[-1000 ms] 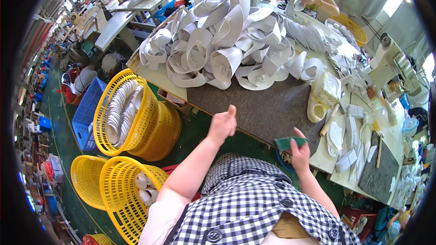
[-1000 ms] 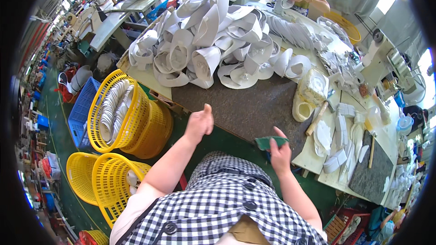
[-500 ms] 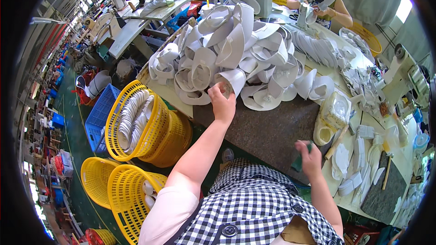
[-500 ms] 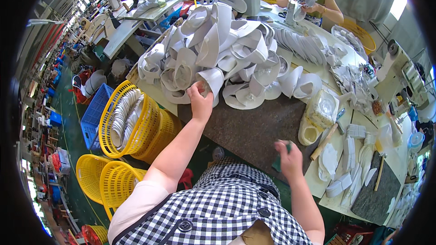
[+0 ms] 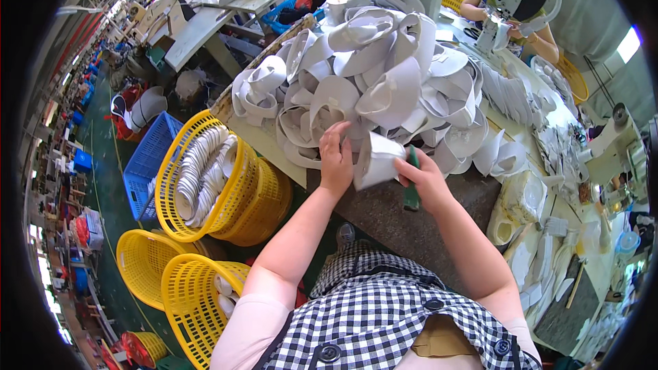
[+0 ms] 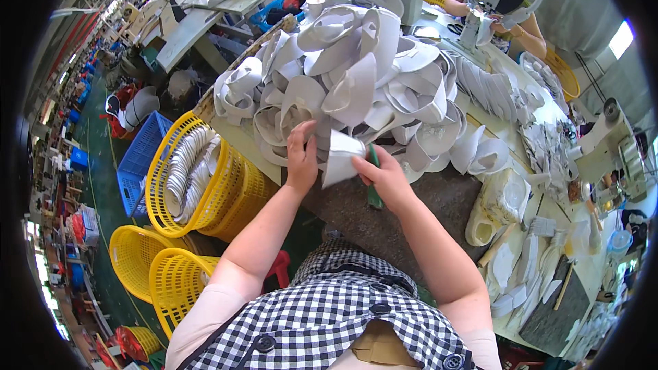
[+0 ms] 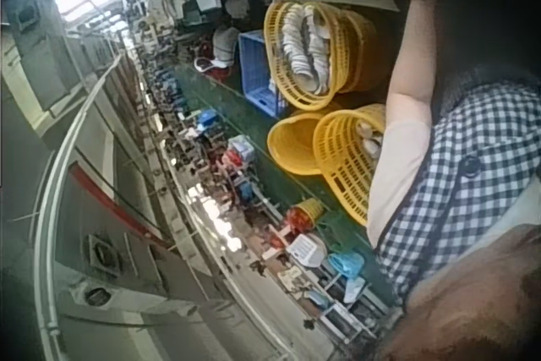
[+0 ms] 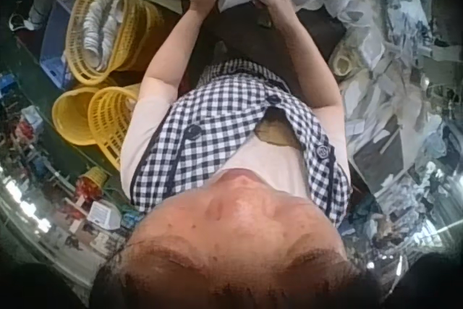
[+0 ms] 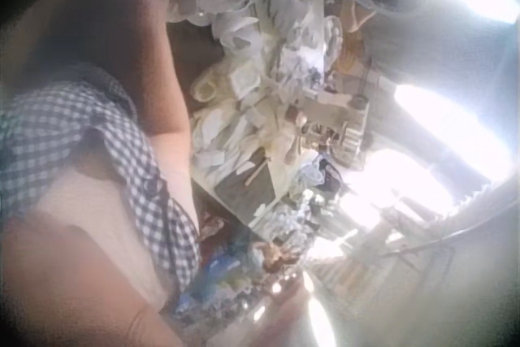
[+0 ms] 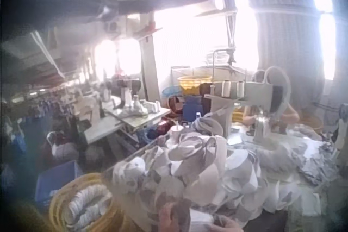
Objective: The person applies glue to white shoe components using a small brush, dipping into a glue dispenser, and places the pieces into a yellow basket. The person also carries a white plastic crate across the workspace before returning to glue more shoe parts.
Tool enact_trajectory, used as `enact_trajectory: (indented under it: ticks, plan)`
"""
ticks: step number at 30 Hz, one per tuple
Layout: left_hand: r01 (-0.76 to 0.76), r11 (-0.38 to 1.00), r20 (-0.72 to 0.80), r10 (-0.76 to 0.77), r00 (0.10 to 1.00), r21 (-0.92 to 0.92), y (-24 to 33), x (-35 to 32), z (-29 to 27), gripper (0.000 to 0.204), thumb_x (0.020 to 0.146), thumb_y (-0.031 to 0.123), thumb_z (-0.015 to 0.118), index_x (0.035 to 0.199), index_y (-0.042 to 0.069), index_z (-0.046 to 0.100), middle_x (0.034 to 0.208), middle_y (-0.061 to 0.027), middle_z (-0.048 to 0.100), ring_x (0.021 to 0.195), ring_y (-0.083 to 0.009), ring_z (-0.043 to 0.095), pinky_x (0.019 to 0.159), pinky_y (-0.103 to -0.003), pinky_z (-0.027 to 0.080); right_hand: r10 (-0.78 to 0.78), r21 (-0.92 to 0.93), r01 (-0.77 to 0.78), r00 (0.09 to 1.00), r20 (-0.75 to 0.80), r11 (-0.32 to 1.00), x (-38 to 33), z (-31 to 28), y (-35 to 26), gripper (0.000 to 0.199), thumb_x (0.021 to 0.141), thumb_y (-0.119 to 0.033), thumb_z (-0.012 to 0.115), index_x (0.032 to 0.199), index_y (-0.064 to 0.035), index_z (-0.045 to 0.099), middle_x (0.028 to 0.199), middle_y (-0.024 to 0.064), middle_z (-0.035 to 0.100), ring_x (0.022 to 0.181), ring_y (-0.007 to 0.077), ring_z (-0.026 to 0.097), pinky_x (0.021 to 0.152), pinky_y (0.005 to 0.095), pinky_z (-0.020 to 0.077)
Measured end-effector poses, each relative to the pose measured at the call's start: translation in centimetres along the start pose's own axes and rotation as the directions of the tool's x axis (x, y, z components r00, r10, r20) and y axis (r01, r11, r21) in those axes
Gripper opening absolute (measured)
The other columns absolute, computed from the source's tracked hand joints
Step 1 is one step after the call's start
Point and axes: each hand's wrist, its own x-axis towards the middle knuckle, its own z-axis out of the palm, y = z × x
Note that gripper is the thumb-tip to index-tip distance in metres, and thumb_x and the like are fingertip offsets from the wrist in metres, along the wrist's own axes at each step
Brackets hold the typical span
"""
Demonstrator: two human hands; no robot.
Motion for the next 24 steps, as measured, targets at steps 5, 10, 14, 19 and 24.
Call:
enact_trajectory:
  ticks: [5, 10, 14, 19, 24]
  plan:
    - [-0.031, 0.998, -0.079, 0.026, 0.997, -0.059, 0.3, 0.4, -0.2, 0.023, 0.082, 0.009, 0.052, 0.104, 0.004, 0.053, 0.104, -0.0131, 0.054, 0.099, -0.0288, 0.049, 0.089, -0.035, 0.035, -0.047, 0.441, 0.051, 0.999, -0.019, 0.896, -3.7, -3.5, 2.4, 0.020, 0.081, -0.018, 0.062, 0.094, -0.0077, 0.051, 0.075, -0.0013, 0.050, 0.063, 0.0088, 0.045, 0.058, 0.0219, 0.0372]
    - [0.076, 0.954, 0.222, -0.010, 0.975, -0.291, 7.4, -3.0, -0.8, 0.026, 0.077, 0.005, 0.059, 0.102, 0.004, 0.053, 0.095, -0.0073, 0.056, 0.086, -0.0177, 0.054, 0.077, -0.029, 0.042, -0.015, 0.394, 0.046, 0.997, -0.080, 0.918, -7.5, -5.8, 4.6, 0.022, 0.080, -0.020, 0.064, 0.097, -0.0100, 0.052, 0.078, -0.0035, 0.052, 0.066, 0.0065, 0.046, 0.061, 0.0212, 0.0389]
    - [0.237, 0.938, 0.502, -0.083, 0.861, -0.251, 10.1, -6.2, 1.2, 0.053, 0.069, 0.009, 0.068, 0.115, 0.005, 0.042, 0.103, -0.0104, 0.046, 0.097, -0.0211, 0.049, 0.081, -0.032, 0.041, 0.030, 0.441, 0.019, 0.994, -0.104, 0.897, -8.9, -5.5, 6.2, 0.022, 0.080, -0.020, 0.064, 0.096, -0.0104, 0.053, 0.079, -0.0039, 0.052, 0.068, 0.0065, 0.047, 0.062, 0.0214, 0.0389]
    - [0.267, 0.961, 0.518, -0.197, 0.833, -0.065, 10.0, -11.2, 2.9, 0.068, 0.062, 0.013, 0.072, 0.116, 0.001, 0.033, 0.107, -0.0175, 0.038, 0.102, -0.0316, 0.041, 0.090, -0.037, 0.035, 0.073, 0.449, 0.010, 0.983, -0.167, 0.894, -11.3, -4.9, 9.3, 0.020, 0.082, -0.020, 0.062, 0.096, -0.0094, 0.053, 0.077, -0.0038, 0.051, 0.066, 0.0070, 0.045, 0.062, 0.0208, 0.0376]
    - [0.270, 0.963, 0.462, -0.238, 0.854, -0.002, 8.9, -15.0, 4.0, 0.056, 0.065, 0.012, 0.071, 0.109, 0.001, 0.038, 0.104, -0.0166, 0.042, 0.098, -0.0289, 0.046, 0.083, -0.035, 0.040, 0.072, 0.306, -0.005, 0.975, -0.209, 0.952, -13.6, -5.1, 10.7, 0.018, 0.082, -0.019, 0.062, 0.095, -0.0084, 0.054, 0.074, -0.0032, 0.051, 0.065, 0.0073, 0.044, 0.061, 0.0206, 0.0372]
